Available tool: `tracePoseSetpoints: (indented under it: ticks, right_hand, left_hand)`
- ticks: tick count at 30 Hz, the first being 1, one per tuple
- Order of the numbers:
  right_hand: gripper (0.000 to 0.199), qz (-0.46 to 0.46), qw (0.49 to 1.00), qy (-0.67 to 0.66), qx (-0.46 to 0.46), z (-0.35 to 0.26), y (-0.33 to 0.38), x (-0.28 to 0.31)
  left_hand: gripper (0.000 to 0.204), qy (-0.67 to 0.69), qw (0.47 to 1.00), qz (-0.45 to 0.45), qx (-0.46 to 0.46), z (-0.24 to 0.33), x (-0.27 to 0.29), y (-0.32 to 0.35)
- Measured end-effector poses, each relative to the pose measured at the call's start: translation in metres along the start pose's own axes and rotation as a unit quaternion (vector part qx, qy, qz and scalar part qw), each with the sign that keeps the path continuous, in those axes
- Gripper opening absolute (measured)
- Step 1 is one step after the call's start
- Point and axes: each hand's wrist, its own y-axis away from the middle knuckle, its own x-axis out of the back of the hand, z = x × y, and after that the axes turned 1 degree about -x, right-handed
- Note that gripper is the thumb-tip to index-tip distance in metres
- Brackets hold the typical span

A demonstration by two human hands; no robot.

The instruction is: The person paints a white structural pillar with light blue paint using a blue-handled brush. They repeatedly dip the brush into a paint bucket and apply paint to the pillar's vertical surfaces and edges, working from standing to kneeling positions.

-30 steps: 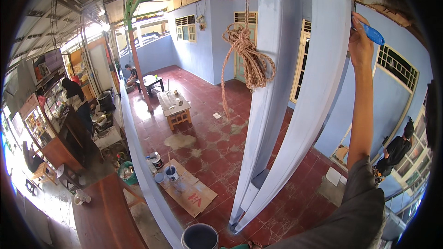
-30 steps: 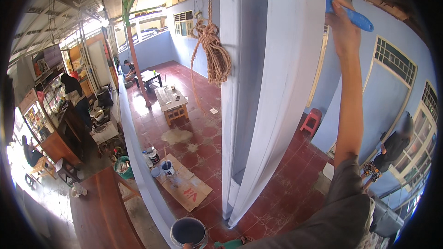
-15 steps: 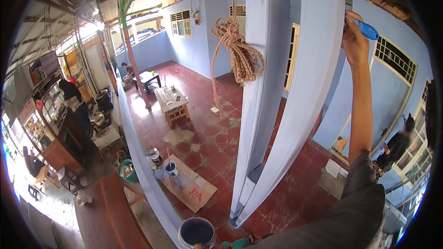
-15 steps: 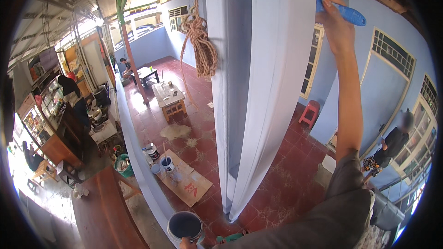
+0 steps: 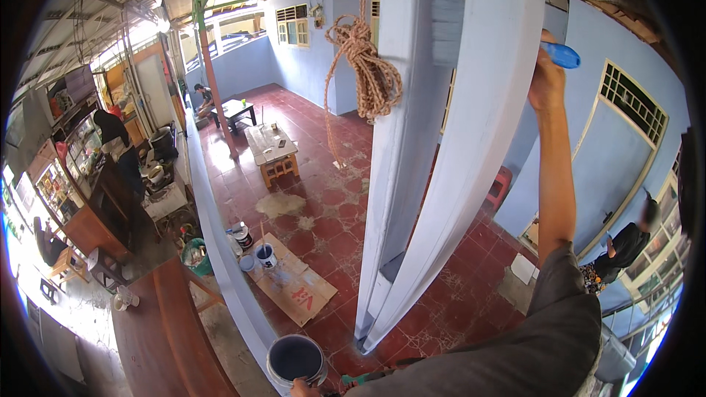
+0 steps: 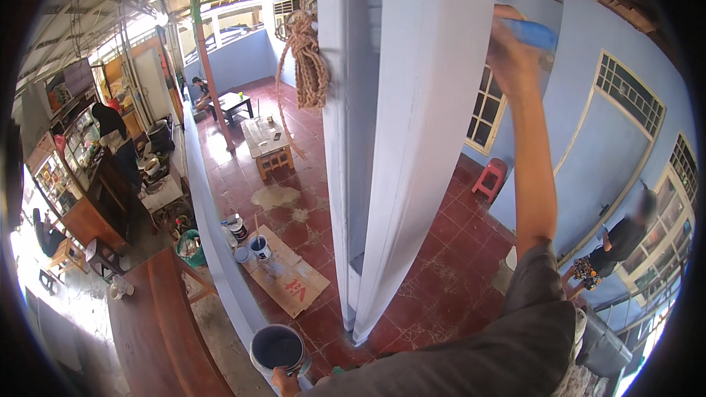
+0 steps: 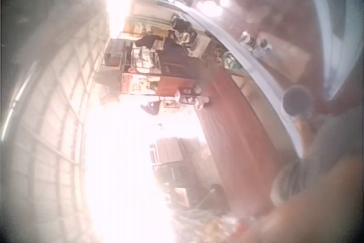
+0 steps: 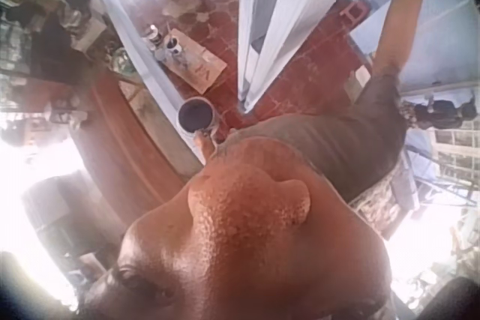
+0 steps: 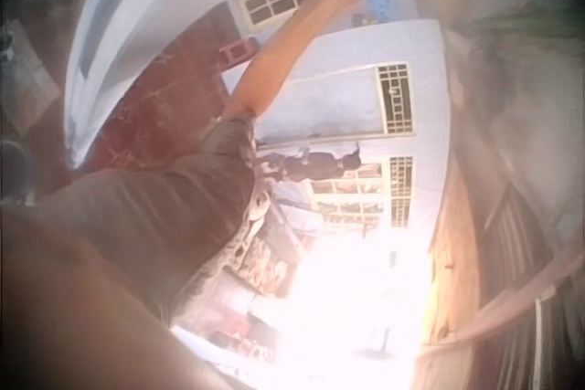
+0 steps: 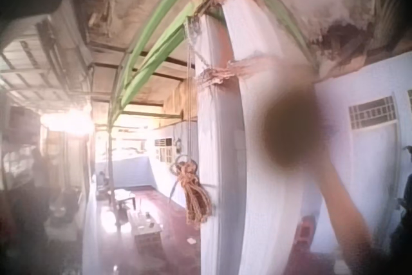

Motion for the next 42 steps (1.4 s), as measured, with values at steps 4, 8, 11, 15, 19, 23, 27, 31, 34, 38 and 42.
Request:
tracePoseSetpoints:
  ticks: [4, 8, 11, 15, 19, 23, 27, 31, 34, 38, 42]
  right_hand:
    - [0.021, 0.039, 0.996, 0.076, 0.016, 0.008, 0.008, 0.01]
    - [0.017, 0.082, 0.995, 0.051, 0.025, 0.018, 0.021, 0.029]
    - [0.02, 0.088, 0.996, 0.008, 0.01, 0.016, 0.024, 0.033]
    - [0.023, 0.099, 0.991, -0.082, 0.026, 0.008, 0.027, 0.023]
    - [0.024, 0.047, 0.999, -0.01, -0.024, 0.026, 0.033, 0.012]
    - [0.028, 0.061, 0.991, 0.119, 0.01, 0.025, 0.036, 0.03]
    - [0.027, 0.142, 0.978, 0.143, 0.055, 0.011, 0.051, 0.035]
    - [0.023, 0.139, 0.988, 0.066, 0.008, 0.026, 0.05, 0.027]
    - [0.024, 0.089, 0.995, 0.046, -0.005, 0.035, 0.06, 0.013]
    - [0.031, 0.07, 0.996, -0.002, -0.052, 0.027, 0.076, 0.012]
    - [0.03, 0.1, 0.993, 0.043, -0.046, 0.044, 0.092, 0.002]
  left_hand:
    - [0.049, -0.037, 0.999, -0.02, 0.0, -0.007, 0.006, -0.004]
    - [0.051, -0.056, 0.998, -0.024, -0.002, -0.013, 0.008, -0.002]
    - [0.052, -0.062, 0.998, -0.032, -0.005, -0.017, 0.009, 0.001]
    - [0.055, -0.075, 0.996, -0.044, -0.01, -0.024, 0.009, 0.002]
    - [0.058, -0.096, 0.993, -0.051, -0.034, -0.036, 0.014, 0.003]
    - [0.061, -0.134, 0.981, -0.079, -0.117, -0.057, 0.02, 0.003]
    - [0.041, 0.452, 0.806, 0.105, 0.368, -0.013, -0.007, -0.012]
    - [0.049, 0.422, 0.846, 0.077, 0.317, -0.039, -0.008, -0.014]
    - [0.055, 0.432, 0.767, 0.137, 0.453, -0.008, -0.004, -0.033]
    - [0.055, 0.43, 0.77, 0.136, 0.452, -0.005, 0.002, -0.032]
    - [0.053, 0.443, 0.774, 0.125, 0.435, 0.002, 0.004, -0.028]
